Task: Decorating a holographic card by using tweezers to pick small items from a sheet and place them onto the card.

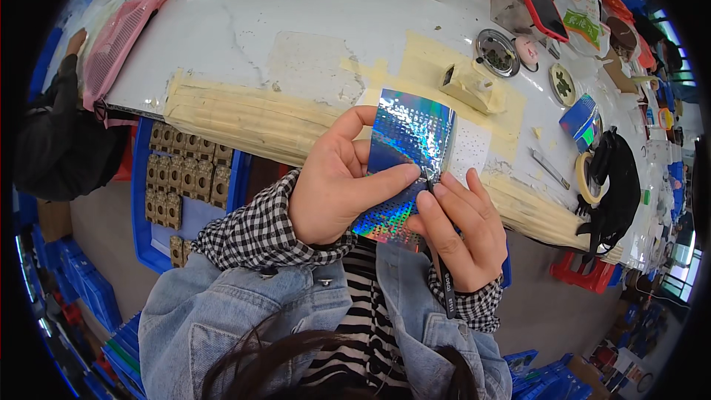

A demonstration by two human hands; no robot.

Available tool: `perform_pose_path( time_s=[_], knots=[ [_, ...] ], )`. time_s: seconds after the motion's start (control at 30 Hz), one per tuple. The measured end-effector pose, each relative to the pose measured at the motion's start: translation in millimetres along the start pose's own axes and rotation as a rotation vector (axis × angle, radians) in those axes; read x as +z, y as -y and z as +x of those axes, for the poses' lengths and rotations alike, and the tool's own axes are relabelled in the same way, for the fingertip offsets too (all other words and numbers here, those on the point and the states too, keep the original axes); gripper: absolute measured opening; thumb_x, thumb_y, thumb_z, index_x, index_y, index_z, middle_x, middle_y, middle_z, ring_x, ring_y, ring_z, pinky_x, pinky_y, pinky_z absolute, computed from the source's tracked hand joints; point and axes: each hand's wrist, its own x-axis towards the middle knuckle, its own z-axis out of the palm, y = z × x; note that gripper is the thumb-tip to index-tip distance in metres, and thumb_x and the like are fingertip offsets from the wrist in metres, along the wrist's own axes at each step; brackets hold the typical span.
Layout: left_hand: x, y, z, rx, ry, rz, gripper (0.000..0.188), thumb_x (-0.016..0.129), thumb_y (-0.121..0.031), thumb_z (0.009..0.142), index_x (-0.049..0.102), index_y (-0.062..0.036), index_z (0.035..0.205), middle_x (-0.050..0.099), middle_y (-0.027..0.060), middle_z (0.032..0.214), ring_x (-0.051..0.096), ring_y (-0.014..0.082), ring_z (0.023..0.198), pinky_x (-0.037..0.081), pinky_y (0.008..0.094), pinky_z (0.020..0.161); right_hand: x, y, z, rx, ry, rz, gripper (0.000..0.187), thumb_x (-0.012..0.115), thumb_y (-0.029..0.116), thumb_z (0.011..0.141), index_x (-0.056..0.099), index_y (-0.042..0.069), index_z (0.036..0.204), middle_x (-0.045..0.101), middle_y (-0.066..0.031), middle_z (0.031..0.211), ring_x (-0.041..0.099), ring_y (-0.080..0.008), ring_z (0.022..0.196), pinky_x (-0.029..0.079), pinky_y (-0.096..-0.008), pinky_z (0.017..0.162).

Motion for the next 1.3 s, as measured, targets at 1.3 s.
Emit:
perform_pose_path(
  time_s=[1.3],
  knots=[
    [-15, -6, 22, 0.158, -0.197, 0.1, 0.047, 0.061, 0.008, 0.085, 0.038, 0.0028, 0.127, 0.067, 0.0156, 0.104, 0.066, 0.019, 0.095, 0.053, 0.0309, 0.085, 1, -49, -49, 0.244, 0.062, -0.191, 0.026, 0.078, 0.015, 0.071, 0.07, 0.008, 0.095, 0.068, -0.009, 0.093, 0.065, -0.0262, 0.096, 0.052, -0.048, 0.089]
  ],
)
